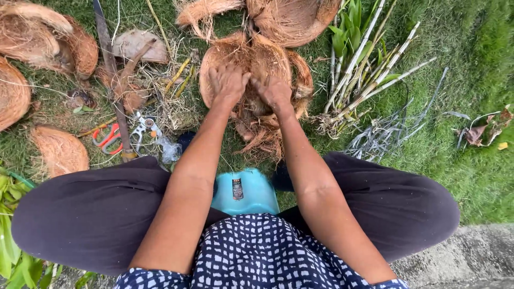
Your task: The recorder is peeling and shredding coconut husks by hand and with a machete to prepare them for plant potting.
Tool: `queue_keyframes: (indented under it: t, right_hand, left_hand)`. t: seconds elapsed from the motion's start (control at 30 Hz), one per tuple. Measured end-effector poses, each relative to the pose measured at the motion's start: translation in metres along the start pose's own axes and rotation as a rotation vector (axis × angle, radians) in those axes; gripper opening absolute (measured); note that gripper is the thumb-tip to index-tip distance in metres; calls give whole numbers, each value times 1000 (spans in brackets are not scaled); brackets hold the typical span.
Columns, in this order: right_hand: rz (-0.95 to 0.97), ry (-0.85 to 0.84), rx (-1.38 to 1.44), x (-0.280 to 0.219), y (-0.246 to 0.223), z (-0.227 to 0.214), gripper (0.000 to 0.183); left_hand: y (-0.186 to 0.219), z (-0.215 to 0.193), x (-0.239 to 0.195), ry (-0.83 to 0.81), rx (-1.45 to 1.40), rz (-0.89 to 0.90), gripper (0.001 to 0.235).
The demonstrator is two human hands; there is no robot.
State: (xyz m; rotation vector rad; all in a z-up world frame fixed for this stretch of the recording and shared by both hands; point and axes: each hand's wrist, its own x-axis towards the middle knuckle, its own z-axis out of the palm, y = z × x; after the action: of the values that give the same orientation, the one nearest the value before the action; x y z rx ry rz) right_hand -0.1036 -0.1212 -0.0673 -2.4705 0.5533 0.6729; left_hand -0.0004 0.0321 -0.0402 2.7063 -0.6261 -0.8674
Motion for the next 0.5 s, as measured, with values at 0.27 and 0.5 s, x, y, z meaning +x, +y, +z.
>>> queue_keyframes:
  t: [0.27,0.5]
  right_hand:
    - [340,153,558,-25,5,-4,59]
    - [272,255,890,-50,-22,-23,44]
  left_hand:
    - [19,-8,24,-269,85,-116,36]
    - [31,-16,24,-164,49,-209,20]
